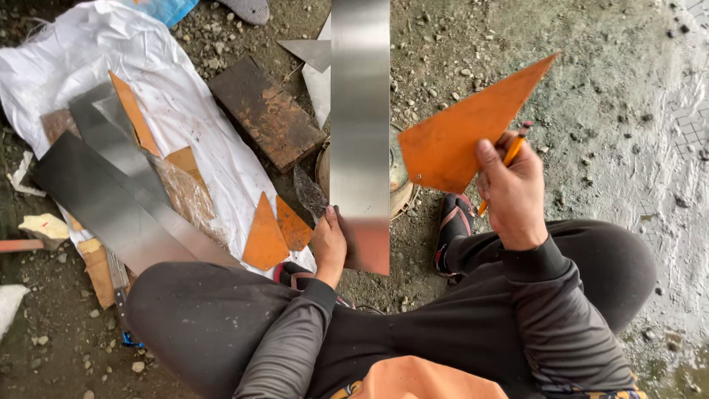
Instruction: The person sits on the ground and uses a pencil and an orange template to mark shapes onto long metal sheets. They repeatedly position the template, trace its outline, and move it to new locations along the sheet.
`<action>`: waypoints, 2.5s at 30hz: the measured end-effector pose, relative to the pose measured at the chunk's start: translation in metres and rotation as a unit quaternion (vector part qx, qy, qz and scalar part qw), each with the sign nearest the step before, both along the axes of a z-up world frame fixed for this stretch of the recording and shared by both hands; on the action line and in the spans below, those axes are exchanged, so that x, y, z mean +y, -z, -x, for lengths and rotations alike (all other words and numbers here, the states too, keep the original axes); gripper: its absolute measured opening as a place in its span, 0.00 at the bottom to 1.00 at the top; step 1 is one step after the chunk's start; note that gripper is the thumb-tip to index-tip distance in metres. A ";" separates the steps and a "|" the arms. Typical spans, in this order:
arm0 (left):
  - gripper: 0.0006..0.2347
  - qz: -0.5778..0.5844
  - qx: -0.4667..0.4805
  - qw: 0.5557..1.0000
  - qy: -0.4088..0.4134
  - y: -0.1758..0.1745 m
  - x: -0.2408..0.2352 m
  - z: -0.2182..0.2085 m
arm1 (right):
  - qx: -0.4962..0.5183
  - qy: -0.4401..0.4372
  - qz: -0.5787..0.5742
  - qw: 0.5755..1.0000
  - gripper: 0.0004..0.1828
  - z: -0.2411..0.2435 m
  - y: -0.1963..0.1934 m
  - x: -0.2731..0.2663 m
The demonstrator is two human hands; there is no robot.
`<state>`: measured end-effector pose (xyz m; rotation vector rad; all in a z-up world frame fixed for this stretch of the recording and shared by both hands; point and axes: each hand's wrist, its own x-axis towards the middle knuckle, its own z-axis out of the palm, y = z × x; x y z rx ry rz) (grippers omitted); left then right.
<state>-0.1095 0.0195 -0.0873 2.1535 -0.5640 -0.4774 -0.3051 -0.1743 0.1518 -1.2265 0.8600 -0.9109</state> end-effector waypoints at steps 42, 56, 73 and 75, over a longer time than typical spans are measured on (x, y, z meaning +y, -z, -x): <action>0.12 0.132 0.280 0.921 -0.236 0.086 0.012 -0.094 | 0.413 -0.245 0.222 0.849 0.16 -0.065 0.167 0.044; 0.18 -0.293 0.054 0.934 -0.197 0.166 0.070 -0.141 | 0.412 -0.252 0.117 0.867 0.15 -0.080 0.129 0.049; 0.17 -0.255 -0.018 0.965 -0.055 0.136 0.055 -0.222 | 0.343 -0.225 0.029 0.911 0.14 -0.093 0.129 0.044; 0.16 -0.199 -0.071 0.975 -0.069 0.118 0.045 -0.241 | 0.313 -0.218 0.006 0.924 0.13 -0.092 0.142 0.041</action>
